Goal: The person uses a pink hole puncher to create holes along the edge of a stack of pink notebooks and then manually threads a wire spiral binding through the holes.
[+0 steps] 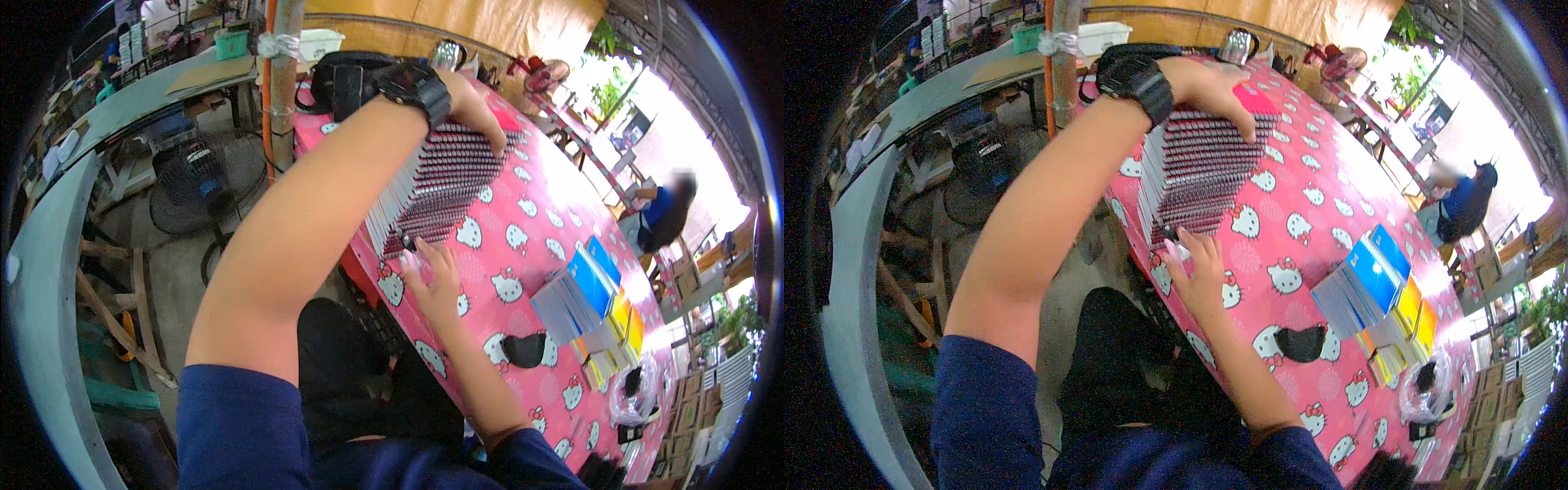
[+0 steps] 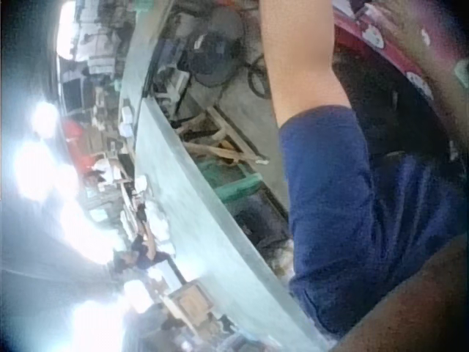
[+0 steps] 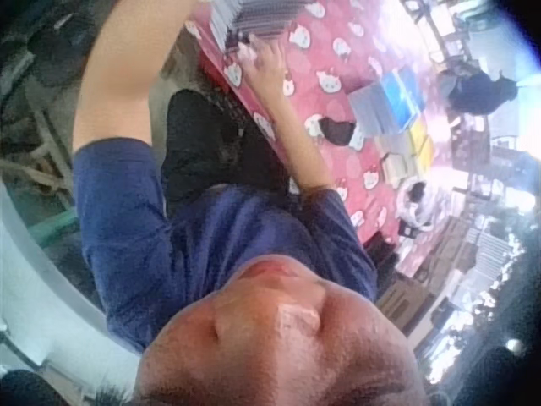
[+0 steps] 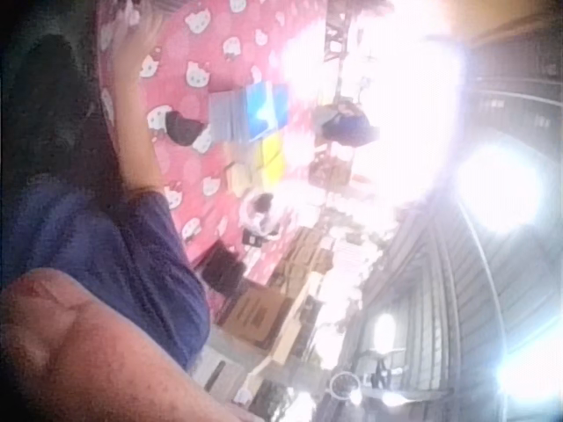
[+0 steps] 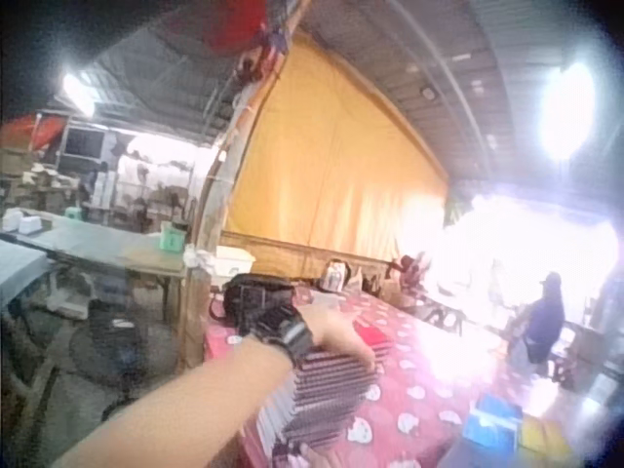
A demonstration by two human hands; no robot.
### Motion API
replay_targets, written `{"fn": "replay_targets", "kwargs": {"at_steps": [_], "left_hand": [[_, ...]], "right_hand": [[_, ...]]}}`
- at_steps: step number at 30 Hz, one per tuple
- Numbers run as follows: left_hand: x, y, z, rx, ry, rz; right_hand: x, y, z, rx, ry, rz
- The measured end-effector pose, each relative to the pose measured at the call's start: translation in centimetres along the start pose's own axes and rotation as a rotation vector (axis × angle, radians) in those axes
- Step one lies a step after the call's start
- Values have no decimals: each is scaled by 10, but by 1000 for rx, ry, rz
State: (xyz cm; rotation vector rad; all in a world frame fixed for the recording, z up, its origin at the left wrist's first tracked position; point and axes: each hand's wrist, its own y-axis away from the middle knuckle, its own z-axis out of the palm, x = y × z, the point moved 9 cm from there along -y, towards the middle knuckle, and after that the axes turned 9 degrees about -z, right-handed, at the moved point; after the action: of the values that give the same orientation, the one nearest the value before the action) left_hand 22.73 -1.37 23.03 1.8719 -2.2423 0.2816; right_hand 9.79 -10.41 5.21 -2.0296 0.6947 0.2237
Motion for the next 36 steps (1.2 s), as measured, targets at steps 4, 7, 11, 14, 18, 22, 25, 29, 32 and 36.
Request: {"fn": "replay_targets", "kwargs": {"at_steps": [4,7,11,14,18,22,25,29,32,36], "left_hand": [[3,15,-8,26,17,-14],[2,13,-5,4,59,-46],[3,18,-4,-11,21,-85],[1,10,1,-26,114,-42],[6,8,1,-27,130,-26],[7,15,-14,5,78,-2],[15,16,-17,43,-16,95],[14,24,-12,-78,109,82],[13,15,0,-170,195,75],[14,10,-4,-117,133,143]], "right_hand": [[44,25,39,-213,-921,745],[42,30,42,-236,-1042,766],[13,6,-1,-94,-89,149],[4,1,1,-57,-13,66],[5,4,-3,0,10,45],[-6,5,-4,23,45,11],[2,3,5,-46,3,83],[17,7,6,-100,-130,227],[35,36,50,-233,-1278,1032],[41,33,38,-273,-771,820]]}}
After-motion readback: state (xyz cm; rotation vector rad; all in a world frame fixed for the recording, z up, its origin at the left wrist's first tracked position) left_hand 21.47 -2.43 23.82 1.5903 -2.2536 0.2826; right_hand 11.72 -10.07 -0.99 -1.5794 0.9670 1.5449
